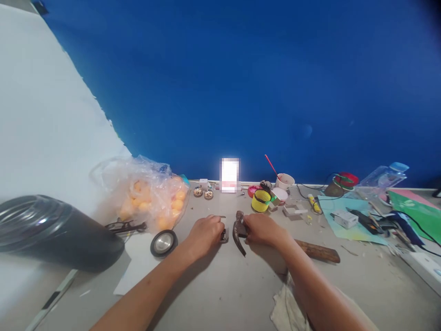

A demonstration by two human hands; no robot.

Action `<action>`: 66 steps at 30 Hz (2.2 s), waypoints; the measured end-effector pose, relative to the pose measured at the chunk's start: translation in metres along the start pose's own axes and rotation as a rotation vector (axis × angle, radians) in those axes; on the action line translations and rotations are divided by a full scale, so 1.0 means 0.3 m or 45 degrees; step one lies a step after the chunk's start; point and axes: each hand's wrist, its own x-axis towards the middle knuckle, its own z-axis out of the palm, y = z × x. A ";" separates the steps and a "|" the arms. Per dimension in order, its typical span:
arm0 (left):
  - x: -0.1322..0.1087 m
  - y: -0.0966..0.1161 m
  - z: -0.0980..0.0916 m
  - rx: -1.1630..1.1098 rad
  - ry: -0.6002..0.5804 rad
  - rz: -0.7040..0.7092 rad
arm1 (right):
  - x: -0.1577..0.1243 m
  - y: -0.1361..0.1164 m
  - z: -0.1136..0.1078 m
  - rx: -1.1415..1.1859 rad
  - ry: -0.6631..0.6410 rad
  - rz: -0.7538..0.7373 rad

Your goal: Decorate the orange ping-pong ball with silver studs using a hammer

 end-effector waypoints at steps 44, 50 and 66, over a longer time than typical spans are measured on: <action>-0.127 0.042 0.007 -2.361 0.338 -0.777 | -0.083 0.175 -0.148 0.019 0.148 0.567; -0.124 0.042 0.021 -2.338 0.337 -0.769 | -0.018 0.195 -0.105 0.235 0.392 0.598; -0.124 0.048 0.019 -2.333 0.396 -0.794 | 0.068 0.196 -0.007 0.487 0.847 0.003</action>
